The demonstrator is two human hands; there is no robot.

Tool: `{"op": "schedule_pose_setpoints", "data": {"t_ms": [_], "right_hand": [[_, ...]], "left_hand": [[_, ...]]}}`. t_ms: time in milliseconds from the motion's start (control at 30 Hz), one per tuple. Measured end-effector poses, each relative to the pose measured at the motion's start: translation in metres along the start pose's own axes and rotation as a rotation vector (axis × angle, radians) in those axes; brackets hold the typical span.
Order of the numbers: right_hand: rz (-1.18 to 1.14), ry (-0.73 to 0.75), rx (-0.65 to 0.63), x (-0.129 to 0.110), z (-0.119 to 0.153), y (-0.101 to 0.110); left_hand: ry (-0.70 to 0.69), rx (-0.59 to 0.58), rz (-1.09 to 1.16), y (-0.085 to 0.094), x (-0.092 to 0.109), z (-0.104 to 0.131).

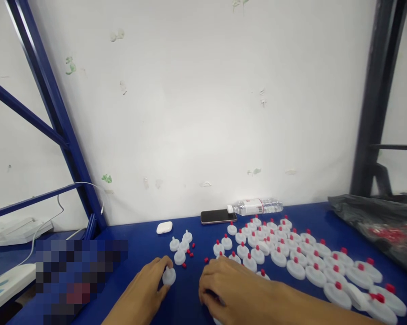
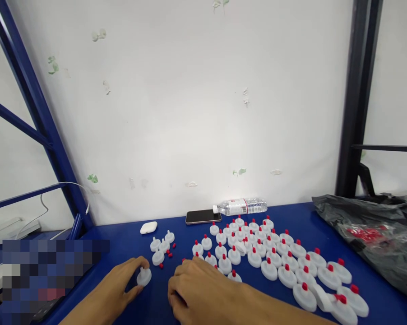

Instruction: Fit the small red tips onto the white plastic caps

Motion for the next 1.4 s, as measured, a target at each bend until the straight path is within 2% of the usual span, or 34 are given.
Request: {"op": "schedule_pose_setpoints", "data": {"t_ms": [133,267,400,533,833,1133,1267,1400], "right_hand": [[-0.037,-0.029,0.094,0.006,-0.001,0.005],[0.127,-0.035,0.176,0.014,-0.009,0.009],[0.246,-0.074,0.092,0.024,-0.016,0.001],[0.357,-0.099,0.068,0.031,-0.017,-0.005],[0.459,-0.056,-0.03,0.044,-0.019,-0.01],[0.22,0.001,0.044,0.041,-0.012,-0.003],[0.001,0.017,0.127,0.042,-0.013,0.0],[-0.263,0.032,0.229,0.035,-0.016,0.009]], "left_hand": [[-0.006,0.014,0.005,0.004,0.009,0.0],[-0.002,0.029,-0.02,0.006,0.016,-0.001],[0.014,0.018,-0.035,0.006,0.023,0.0],[0.028,-0.003,-0.073,0.006,0.032,0.003],[-0.057,0.039,-0.001,0.005,0.039,0.007],[-0.026,-0.007,-0.055,0.005,0.057,0.009],[-0.014,-0.017,-0.071,0.004,0.055,0.006],[-0.068,0.001,-0.067,0.0,0.054,0.003]]}}
Point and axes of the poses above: each hand's wrist, its own z-axis away from the middle knuckle, its own y-axis out of the back of the hand, x = y × z, the point moved 4 cm from there along -z, towards the middle knuckle, and after that the axes turned 12 degrees about -x, right-handed, at the moved point
